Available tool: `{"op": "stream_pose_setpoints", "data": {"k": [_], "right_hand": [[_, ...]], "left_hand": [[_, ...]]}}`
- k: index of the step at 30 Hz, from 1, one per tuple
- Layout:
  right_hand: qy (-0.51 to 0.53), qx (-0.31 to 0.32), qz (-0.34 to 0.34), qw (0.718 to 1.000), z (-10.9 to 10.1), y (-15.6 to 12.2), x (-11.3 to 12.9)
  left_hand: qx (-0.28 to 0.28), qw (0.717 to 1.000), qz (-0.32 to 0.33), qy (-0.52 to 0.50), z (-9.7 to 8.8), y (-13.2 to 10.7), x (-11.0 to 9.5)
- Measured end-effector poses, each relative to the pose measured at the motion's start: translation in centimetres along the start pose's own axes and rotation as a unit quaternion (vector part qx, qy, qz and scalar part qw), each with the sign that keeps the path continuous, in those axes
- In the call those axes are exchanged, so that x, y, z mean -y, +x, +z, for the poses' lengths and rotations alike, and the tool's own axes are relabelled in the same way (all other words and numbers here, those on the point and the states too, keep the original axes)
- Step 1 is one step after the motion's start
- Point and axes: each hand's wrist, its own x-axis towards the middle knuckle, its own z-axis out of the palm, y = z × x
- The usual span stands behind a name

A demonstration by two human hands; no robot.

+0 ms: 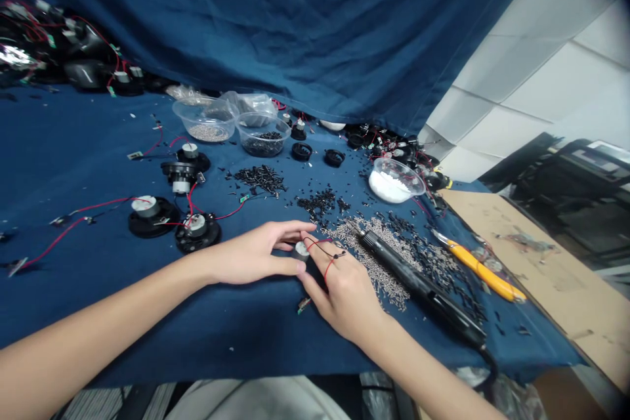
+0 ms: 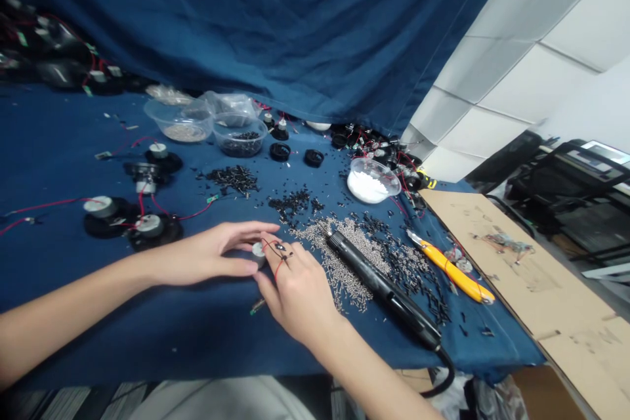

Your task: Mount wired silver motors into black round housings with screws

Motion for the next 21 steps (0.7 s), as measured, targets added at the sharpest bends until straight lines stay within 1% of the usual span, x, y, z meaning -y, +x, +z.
{"op": "stream_pose_setpoints", "data": {"k": [2,4,7,9,12,14,16,18,19,21], "right_hand": [[0.002,0.009,0.004,1.0,-0.1,0.0,0.1],[0.009,0.032,0.005,0.999,-0.4,-0.1,0.1],[0.04,0.065,0.009,0.997,-1.5,-0.7,0.0],[0.084,0.067,0.033,0.994,-2.4,-1.3,-0.4],[0.182,0.049,0.091,0.978,-3.6,-2.0,-0.9],[0.256,0.014,0.128,0.958,-3.7,-2.2,-1.2],[0.319,-0.031,0.163,0.933,-3.5,-2.0,-1.4],[0.363,-0.059,0.193,0.91,-2.9,-1.3,-1.6],[0.38,-0.062,0.203,0.9,-2.6,-0.8,-1.7],[0.414,-0.05,0.208,0.885,-2.0,0.2,-1.8]], "left_hand": [[-0.05,0.993,0.004,0.108,0.7,-0.2,0.1],[-0.088,0.98,-0.004,0.181,1.4,-0.4,0.4],[-0.089,0.975,0.007,0.205,1.9,-0.6,0.8],[-0.088,0.975,0.029,0.201,1.8,-0.8,0.9],[-0.08,0.984,0.045,0.151,2.0,-1.0,0.4],[-0.09,0.99,0.041,0.098,2.4,-1.0,0.0],[-0.101,0.994,0.028,0.024,3.1,-0.6,-0.4],[-0.098,0.994,0.018,-0.051,3.8,-0.1,-0.4],[-0.097,0.992,0.018,-0.077,4.1,0.2,-0.3],[-0.102,0.99,0.023,-0.091,4.5,0.8,0.2]]}}
